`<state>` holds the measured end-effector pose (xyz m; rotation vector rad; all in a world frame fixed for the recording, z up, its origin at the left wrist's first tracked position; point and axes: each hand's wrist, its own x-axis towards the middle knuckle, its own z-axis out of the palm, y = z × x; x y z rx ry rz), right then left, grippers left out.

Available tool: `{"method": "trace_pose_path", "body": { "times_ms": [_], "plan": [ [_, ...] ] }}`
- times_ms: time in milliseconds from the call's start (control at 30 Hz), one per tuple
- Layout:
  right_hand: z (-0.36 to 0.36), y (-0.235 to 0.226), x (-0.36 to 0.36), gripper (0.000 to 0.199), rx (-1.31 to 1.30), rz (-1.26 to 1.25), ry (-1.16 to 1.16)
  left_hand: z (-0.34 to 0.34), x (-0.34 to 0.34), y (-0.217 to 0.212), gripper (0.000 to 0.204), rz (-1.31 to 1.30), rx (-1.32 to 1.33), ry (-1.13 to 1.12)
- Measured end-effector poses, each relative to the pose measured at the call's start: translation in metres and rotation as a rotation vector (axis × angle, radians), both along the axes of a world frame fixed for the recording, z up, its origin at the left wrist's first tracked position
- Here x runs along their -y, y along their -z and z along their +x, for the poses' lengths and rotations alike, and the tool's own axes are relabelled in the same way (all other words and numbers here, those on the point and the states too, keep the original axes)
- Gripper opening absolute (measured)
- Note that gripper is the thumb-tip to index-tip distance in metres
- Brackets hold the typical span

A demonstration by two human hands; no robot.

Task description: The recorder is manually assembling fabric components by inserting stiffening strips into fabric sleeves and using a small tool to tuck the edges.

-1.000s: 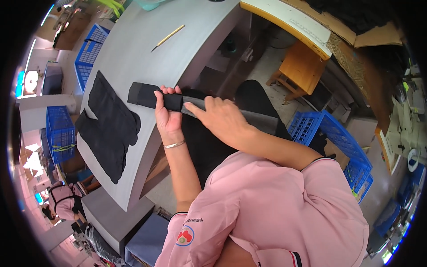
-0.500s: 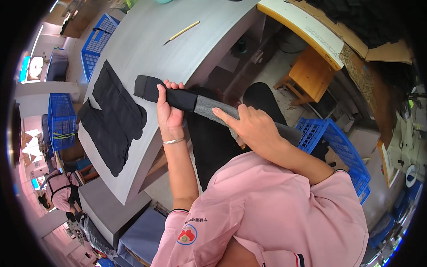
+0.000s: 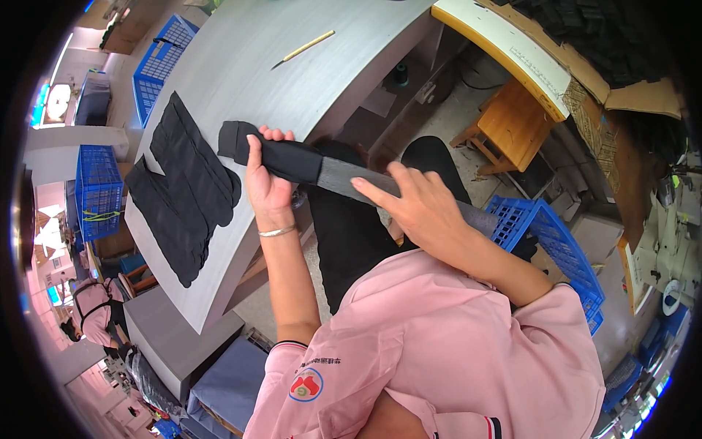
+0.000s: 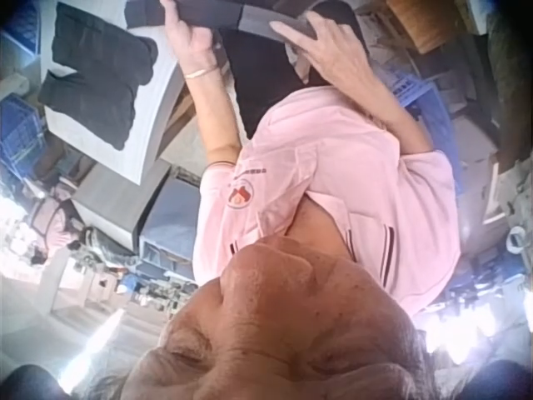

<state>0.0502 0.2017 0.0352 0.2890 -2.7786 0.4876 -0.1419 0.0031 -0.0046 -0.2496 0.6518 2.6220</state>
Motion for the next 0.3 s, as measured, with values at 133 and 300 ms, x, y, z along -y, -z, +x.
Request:
{"method": "trace_pose_path", "body": {
  "times_ms": [133, 300],
  "plan": [
    [-0.027, 0.009, 0.02, 0.063, -0.025, 0.007, -0.037, 0.026, -0.025, -0.007, 0.03, 0.106, 0.03, 0.085],
    [-0.035, 0.012, 0.029, 0.058, -0.019, -0.005, -0.034, 0.049, -0.033, 0.0, 0.036, -0.03, 0.056, 0.067]
  ]
}}
